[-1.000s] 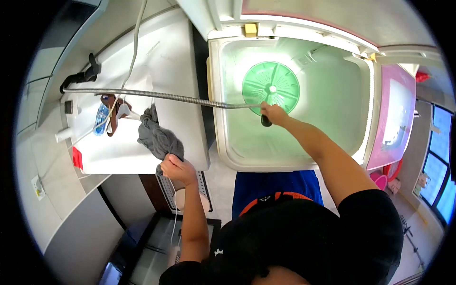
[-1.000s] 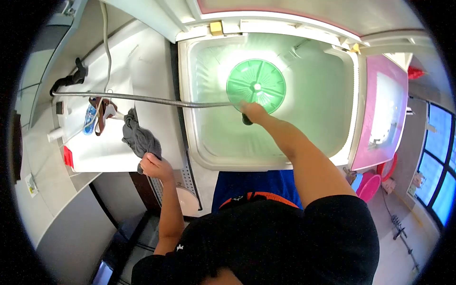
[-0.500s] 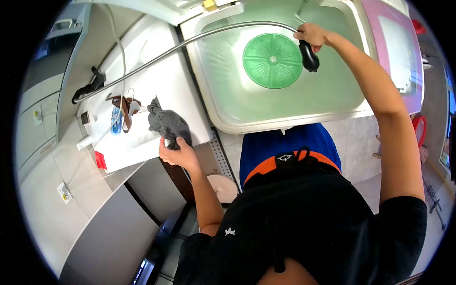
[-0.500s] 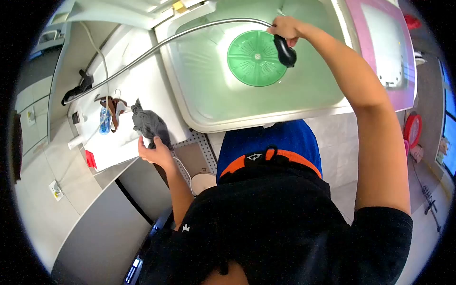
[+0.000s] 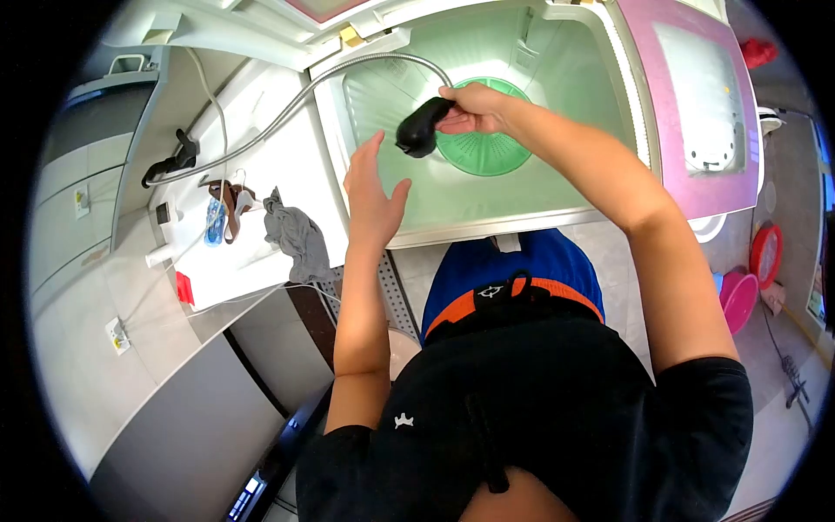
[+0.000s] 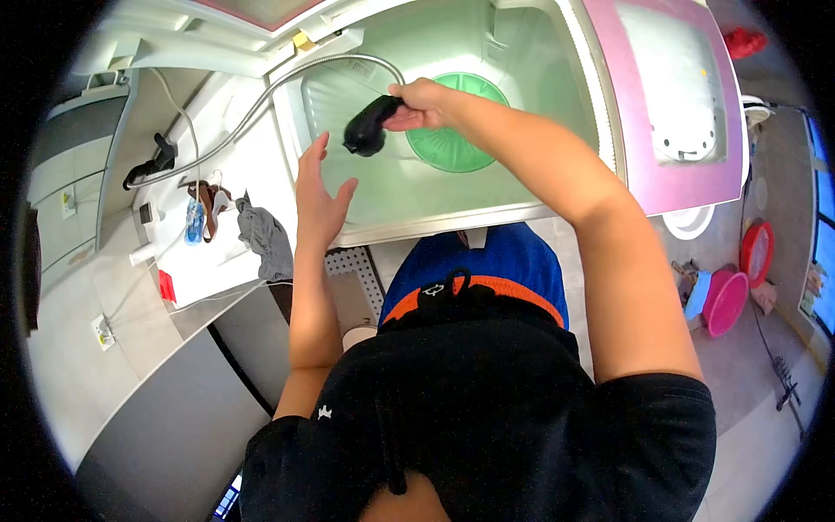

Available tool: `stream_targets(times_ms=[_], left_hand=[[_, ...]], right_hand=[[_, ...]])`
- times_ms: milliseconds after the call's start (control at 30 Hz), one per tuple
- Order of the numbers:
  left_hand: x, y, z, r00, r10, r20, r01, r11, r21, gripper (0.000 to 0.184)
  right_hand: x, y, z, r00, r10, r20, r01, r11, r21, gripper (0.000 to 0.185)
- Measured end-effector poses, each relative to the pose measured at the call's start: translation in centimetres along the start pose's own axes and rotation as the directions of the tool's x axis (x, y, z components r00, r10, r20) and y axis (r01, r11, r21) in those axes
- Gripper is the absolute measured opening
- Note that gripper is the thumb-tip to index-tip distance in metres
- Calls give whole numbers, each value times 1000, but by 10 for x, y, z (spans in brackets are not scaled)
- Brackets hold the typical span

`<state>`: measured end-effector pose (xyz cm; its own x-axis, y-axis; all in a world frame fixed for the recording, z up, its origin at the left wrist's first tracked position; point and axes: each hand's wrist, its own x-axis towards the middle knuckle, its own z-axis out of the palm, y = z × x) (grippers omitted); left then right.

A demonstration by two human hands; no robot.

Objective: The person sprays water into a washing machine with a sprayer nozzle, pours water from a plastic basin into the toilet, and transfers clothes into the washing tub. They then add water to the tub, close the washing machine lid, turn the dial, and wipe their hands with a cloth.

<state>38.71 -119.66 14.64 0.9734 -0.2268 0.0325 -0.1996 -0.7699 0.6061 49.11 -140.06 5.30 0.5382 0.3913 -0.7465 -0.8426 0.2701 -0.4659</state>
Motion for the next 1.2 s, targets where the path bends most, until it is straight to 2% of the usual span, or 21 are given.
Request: stream_targets(times_ms=[67, 200, 267, 333, 367, 433, 533, 600, 667, 700, 767, 800, 867, 900, 933, 1000, 1067, 1100, 1133, 1167, 1200], left_hand=[[6, 7, -1, 999, -5, 49, 6, 1000, -25, 74], [13, 10, -9, 989, 10, 149, 0, 998, -69, 71], [13, 9, -11, 972, -4, 236, 24, 997, -79, 65], [14, 2, -5, 958, 73, 277, -79, 997, 8, 64], [15, -3, -2, 948, 113, 298, -134, 990, 51, 63], [22, -11, 1, 955, 179, 238, -237, 941, 242, 63], [43, -27, 3, 951, 290, 110, -303, 792, 530, 59], [62, -38, 0, 934, 345, 94, -320, 689, 650, 56], [78, -51, -8, 919, 362, 156, -360, 611, 706, 56], [84, -58, -9, 898, 409, 164, -406, 624, 668, 44], [95, -64, -16, 896, 172, 410, -415, 655, 632, 31], [98, -63, -20, 853, 46, 520, -411, 674, 615, 25], [96, -74, -18, 884, 209, 418, -430, 715, 552, 13], [94, -79, -17, 890, 285, 357, -443, 730, 521, 8], [93, -80, -18, 884, 266, 384, -452, 699, 555, 11], [94, -77, -17, 875, 226, 429, -467, 632, 619, 15], [92, -79, -15, 881, 235, 411, -468, 573, 673, 18], [91, -78, -13, 887, 236, 397, -457, 574, 679, 20], [89, -76, -13, 892, 235, 386, -448, 577, 683, 21], [87, -73, -14, 908, 215, 360, -409, 644, 646, 25], [84, -67, -15, 935, 264, 238, -355, 706, 613, 27]], right_hand=[[-1, 3, 8, 999, -27, 34, 27, 999, 24, 36], [-2, 5, 6, 995, -61, 79, 63, 998, -27, 37], [2, 9, -1, 994, -74, 77, 84, 987, -139, 38], [6, 13, -6, 992, -114, 56, 125, 949, -290, 39], [9, 19, -9, 978, -206, 46, 207, 897, -390, 37], [19, 31, -20, 964, -254, 81, 245, 724, -645, 32], [47, 73, -39, 921, -337, 196, 303, 302, -904, 27], [66, 103, -45, 898, -352, 262, 297, 48, -954, 26], [73, 116, -43, 919, -323, 227, 259, 57, -964, 26], [75, 116, -43, 944, -268, 190, 212, 54, -976, 27], [78, 115, -41, 983, -148, 111, 117, 39, -992, 34], [62, 110, -35, 983, -169, 72, 62, -62, -996, 39], [1, 78, -13, 973, -230, 8, -54, -260, -964, 51], [-9, 65, -14, 962, -258, 87, -5, -335, -942, 59], [-19, 50, -16, 945, -282, 167, 39, -411, -911, 68], [-64, 4, -4, 695, -591, 409, 74, -507, -859, 63], [-135, -68, 20, 306, -772, 557, 61, -568, -821, 62], [-167, -104, 28, -12, -770, 637, -21, -637, -770, 57], [-195, -144, 28, -225, -681, 697, -150, -683, -715, 54], [-221, -176, 30, -341, -620, 707, -314, -634, -707, 53], [-243, -201, 33, -443, -537, 718, -461, -550, -696, 52]])
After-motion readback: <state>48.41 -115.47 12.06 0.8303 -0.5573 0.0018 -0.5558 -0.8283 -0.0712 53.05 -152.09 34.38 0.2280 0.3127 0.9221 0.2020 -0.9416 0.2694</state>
